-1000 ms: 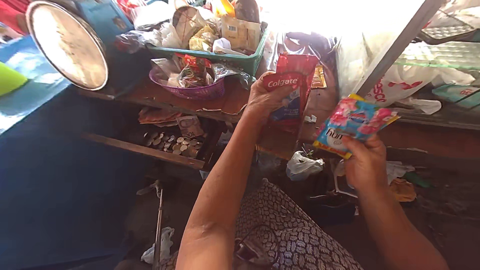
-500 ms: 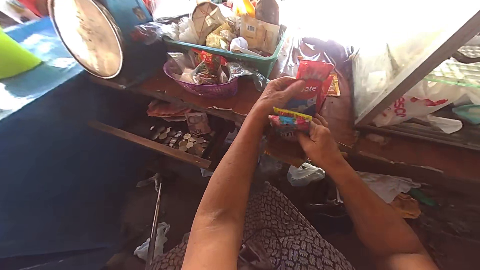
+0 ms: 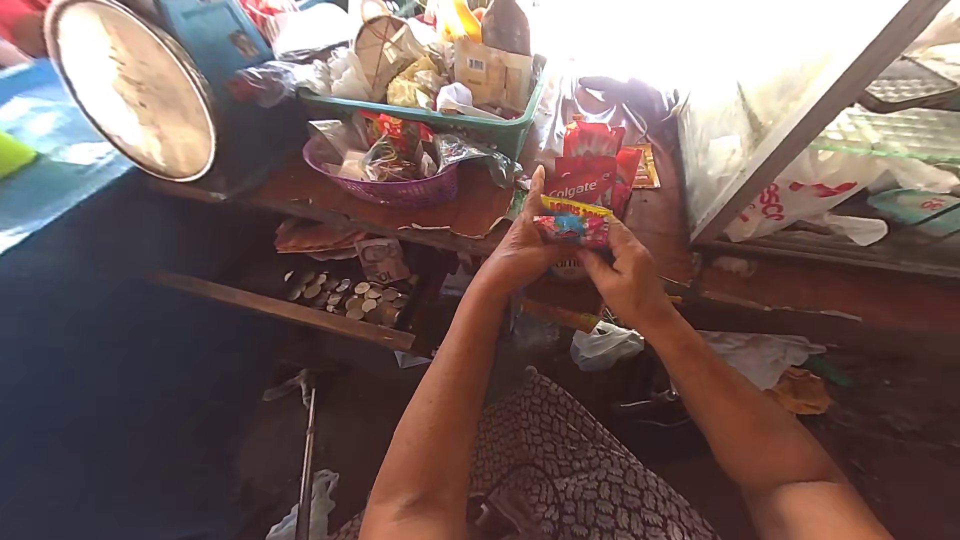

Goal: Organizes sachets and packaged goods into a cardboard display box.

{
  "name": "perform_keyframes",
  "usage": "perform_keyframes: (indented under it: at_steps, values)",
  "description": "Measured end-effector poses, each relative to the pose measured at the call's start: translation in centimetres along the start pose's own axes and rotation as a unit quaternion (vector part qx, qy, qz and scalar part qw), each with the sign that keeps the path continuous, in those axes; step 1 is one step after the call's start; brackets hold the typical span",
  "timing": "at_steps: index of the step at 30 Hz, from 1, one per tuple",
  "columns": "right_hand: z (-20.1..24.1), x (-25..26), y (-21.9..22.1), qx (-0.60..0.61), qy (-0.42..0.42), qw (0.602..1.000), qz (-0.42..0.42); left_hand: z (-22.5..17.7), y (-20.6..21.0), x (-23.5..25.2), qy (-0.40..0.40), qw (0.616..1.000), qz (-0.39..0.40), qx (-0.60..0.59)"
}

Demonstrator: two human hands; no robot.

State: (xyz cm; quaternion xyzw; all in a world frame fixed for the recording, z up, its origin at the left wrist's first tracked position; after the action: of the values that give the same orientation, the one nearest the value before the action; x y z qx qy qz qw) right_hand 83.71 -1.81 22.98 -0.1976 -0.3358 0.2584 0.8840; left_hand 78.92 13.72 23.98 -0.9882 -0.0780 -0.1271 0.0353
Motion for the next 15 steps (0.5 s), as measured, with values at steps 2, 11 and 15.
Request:
perform_keyframes:
  at_steps: [2, 11, 15]
  values:
    - [-1.0, 0.6, -1.4, 0.071, -0.007, 0.997, -0.001, 0.3, 0.3, 0.2, -0.011, 1.000, -0.023, 0.013]
    - [-6.6, 7.0, -3.0, -0.109, 0.102, 0.988, 0.041, 1.4, 0.4, 0.2, -0.001, 0.997, -0.028, 0.068]
    - [-6.2, 7.6, -3.0, -0.126, 0.154, 0.979, 0.041, 1.4, 0.6, 0.1, -0.006, 0.997, -0.026, 0.068]
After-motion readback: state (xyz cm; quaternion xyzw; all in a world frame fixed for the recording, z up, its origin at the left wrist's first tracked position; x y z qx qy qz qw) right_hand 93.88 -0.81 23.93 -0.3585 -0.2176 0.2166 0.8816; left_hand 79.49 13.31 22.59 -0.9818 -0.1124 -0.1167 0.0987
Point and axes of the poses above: each hand's wrist, its own x-axis towards the middle knuckle, its own y-axis out of the palm, z = x × y, the point moved 4 cm from there along x, towards the middle knuckle, and after that the axes turned 2 degrees about -x, right-handed, at the moved point
